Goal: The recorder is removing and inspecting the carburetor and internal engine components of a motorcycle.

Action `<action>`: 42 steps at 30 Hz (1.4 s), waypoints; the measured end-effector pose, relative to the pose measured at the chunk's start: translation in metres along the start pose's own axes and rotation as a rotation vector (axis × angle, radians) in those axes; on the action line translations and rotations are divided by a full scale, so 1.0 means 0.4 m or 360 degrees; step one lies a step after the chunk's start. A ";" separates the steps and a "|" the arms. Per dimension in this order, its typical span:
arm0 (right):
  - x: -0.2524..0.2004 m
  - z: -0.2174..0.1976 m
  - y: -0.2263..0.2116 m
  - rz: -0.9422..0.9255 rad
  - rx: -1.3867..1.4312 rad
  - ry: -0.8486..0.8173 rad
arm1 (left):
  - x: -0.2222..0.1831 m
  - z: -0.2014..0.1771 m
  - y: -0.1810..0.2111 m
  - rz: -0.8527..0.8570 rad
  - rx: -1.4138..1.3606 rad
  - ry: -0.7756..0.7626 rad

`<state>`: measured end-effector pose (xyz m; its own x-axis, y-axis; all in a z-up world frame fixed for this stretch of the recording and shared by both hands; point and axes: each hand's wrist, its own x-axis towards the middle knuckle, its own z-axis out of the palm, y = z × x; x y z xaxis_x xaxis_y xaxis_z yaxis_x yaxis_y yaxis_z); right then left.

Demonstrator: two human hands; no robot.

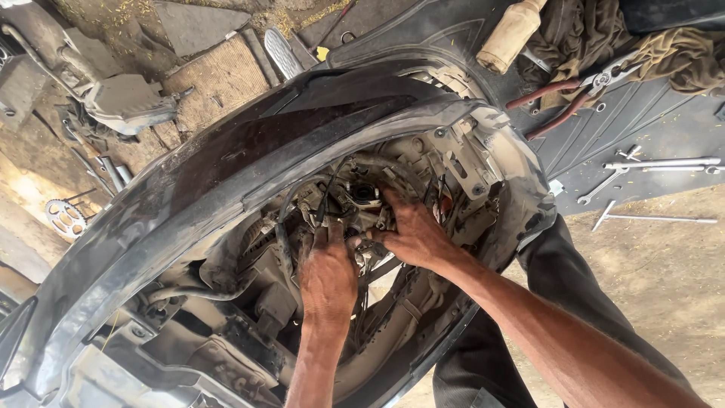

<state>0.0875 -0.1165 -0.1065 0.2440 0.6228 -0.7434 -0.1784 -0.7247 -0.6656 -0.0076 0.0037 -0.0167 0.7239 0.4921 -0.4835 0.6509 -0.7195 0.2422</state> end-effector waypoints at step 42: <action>0.005 -0.022 -0.040 0.0103 0.0375 0.0028 | 0.075 -0.024 -0.004 -0.0387 -0.0658 -0.0267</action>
<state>0.0994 -0.1063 -0.0967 0.2409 0.5706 -0.7851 -0.4111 -0.6727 -0.6152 0.0151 0.0245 -0.0234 0.5159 0.5113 -0.6874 0.8565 -0.3231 0.4025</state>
